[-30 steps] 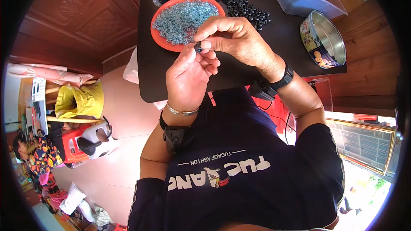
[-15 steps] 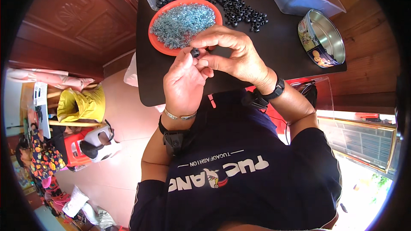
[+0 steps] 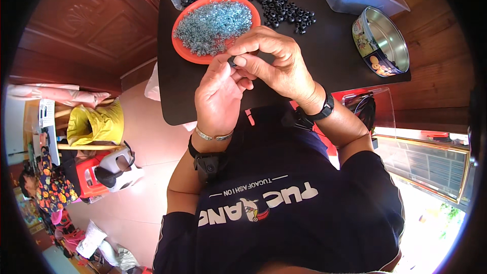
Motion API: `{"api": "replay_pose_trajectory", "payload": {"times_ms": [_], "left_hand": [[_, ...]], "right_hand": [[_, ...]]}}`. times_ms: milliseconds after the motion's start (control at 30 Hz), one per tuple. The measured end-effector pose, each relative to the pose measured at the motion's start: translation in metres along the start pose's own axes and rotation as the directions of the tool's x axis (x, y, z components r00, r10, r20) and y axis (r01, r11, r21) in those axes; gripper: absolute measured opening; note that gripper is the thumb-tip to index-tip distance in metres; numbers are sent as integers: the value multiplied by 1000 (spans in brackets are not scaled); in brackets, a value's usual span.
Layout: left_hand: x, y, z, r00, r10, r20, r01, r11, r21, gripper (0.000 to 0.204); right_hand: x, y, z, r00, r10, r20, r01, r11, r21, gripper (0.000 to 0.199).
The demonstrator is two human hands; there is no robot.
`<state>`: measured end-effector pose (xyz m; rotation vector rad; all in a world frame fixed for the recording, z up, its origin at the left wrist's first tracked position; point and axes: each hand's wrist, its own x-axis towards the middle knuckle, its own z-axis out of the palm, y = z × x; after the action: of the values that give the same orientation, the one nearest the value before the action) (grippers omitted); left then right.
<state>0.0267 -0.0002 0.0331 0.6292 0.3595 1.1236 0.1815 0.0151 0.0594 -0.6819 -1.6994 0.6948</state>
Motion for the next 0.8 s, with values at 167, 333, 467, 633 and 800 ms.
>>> {"api": "replay_pose_trajectory", "payload": {"times_ms": [167, 333, 467, 633, 800], "left_hand": [[-2, 3, 4, 1000, 0, -2, 0, 1000, 6, 27], [-1, 4, -3, 1000, -7, 25, 7, 1000, -13, 27], [-2, 5, -5, 997, -31, 67, 35, 998, -53, 26], [-2, 5, -1, 998, -30, 62, 32, 999, -33, 24], [-3, 5, 0, 998, -29, 61, 29, 1000, -5, 24]], "right_hand": [[-1, -3, 0, 997, 75, 5, -75, 997, 27, 22], [-2, 1, -1, 999, -45, 16, 46, 997, -61, 28], [-2, 1, 0, 997, -67, 25, 70, 990, -123, 33], [-2, -2, 1, 991, -129, 24, 131, 961, -244, 34], [-2, -2, 2, 980, -197, 23, 194, 922, -335, 32]]}}
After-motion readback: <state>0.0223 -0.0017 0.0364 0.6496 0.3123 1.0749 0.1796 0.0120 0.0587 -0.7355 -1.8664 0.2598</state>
